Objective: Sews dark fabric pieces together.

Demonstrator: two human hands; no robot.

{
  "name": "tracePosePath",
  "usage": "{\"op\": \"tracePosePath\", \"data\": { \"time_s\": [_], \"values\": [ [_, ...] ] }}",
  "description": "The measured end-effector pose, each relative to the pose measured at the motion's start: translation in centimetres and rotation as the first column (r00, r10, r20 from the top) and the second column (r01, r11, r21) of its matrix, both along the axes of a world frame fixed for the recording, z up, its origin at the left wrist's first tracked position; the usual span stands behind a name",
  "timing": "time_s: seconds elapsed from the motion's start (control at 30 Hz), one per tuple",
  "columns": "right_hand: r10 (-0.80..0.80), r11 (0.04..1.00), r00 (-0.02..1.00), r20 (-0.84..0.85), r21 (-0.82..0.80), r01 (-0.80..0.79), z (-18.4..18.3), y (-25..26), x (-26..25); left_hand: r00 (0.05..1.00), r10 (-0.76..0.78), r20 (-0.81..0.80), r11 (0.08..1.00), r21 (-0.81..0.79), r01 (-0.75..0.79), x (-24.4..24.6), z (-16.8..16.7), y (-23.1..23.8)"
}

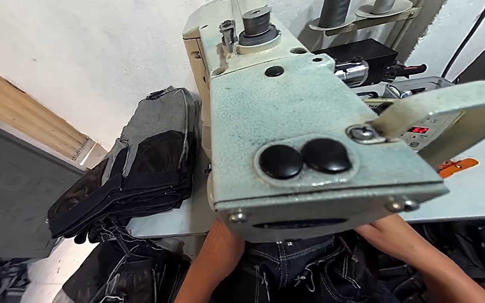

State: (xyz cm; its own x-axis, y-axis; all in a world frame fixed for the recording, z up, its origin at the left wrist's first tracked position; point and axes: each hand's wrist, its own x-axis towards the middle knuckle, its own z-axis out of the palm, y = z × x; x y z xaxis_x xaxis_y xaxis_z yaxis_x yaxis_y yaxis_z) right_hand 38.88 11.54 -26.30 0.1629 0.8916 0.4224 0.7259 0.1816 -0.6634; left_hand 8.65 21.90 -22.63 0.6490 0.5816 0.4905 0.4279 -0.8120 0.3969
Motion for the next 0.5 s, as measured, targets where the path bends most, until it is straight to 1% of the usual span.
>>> {"op": "tracePosePath", "data": {
  "time_s": [0.07, 0.1, 0.13, 0.17, 0.2, 0.23, 0.27, 0.3, 0.33, 0.4, 0.43, 0.47, 0.5],
  "values": [
    [-0.009, 0.996, 0.991, -0.132, -0.087, -0.002, -1.6, -1.5, 1.4, 0.996, 0.094, 0.002, 0.993, 0.072, -0.094, -1.2, 0.7, -0.8],
    [-0.018, 0.991, 0.977, -0.212, -0.136, -0.011, -2.4, -2.5, 2.0, 0.987, 0.163, -0.009, 0.985, 0.065, -0.162, -2.0, 1.5, -1.9],
    [-0.033, 0.983, 0.953, -0.302, -0.182, -0.023, -3.2, -3.5, 2.5, 0.975, 0.217, -0.042, 0.976, 0.006, -0.217, -2.8, 2.8, -3.5],
    [-0.053, 0.975, 0.915, -0.399, -0.219, -0.039, -3.6, -4.4, 2.8, 0.970, 0.223, -0.095, 0.962, -0.137, -0.234, -3.6, 4.2, -5.5],
    [-0.066, 0.968, 0.870, -0.488, -0.244, -0.064, -3.9, -5.1, 3.0, 0.969, 0.185, -0.165, 0.915, -0.330, -0.231, -4.3, 5.3, -7.5],
    [-0.063, 0.962, 0.823, -0.564, -0.253, -0.099, -4.1, -5.5, 2.9, 0.965, 0.115, -0.235, 0.838, -0.499, -0.221, -4.7, 5.7, -8.9],
    [-0.048, 0.960, 0.780, -0.624, -0.245, -0.137, -4.4, -5.6, 2.7, 0.957, 0.036, -0.286, 0.759, -0.616, -0.213, -4.8, 5.3, -9.8],
    [-0.027, 0.956, 0.737, -0.675, -0.234, -0.179, -4.9, -5.5, 2.4, 0.958, 0.000, -0.286, 0.697, -0.688, -0.205, -4.6, 4.3, -10.5],
    [-0.009, 0.951, 0.691, -0.723, -0.221, -0.218, -5.3, -5.2, 2.0, 0.973, 0.026, -0.231, 0.668, -0.720, -0.189, -4.0, 2.8, -10.9],
    [0.018, 0.941, 0.601, -0.799, -0.190, -0.281, -6.0, -4.5, 1.4, 0.985, 0.171, -0.023, 0.664, -0.736, -0.132, -1.7, -0.4, -10.9],
    [0.062, 0.935, 0.539, -0.840, -0.140, -0.326, -6.4, -4.3, 1.2, 0.966, 0.242, 0.090, 0.680, -0.726, -0.103, -0.3, -1.9, -10.6],
    [0.136, 0.921, 0.463, -0.876, -0.061, -0.386, -6.6, -4.3, 1.0, 0.939, 0.299, 0.170, 0.701, -0.706, -0.096, 1.2, -3.1, -10.4],
    [0.200, 0.903, 0.410, -0.890, 0.006, -0.429, -6.6, -4.3, 0.7, 0.909, 0.359, 0.212, 0.740, -0.658, -0.139, 2.3, -4.0, -10.4]
  ]
}}
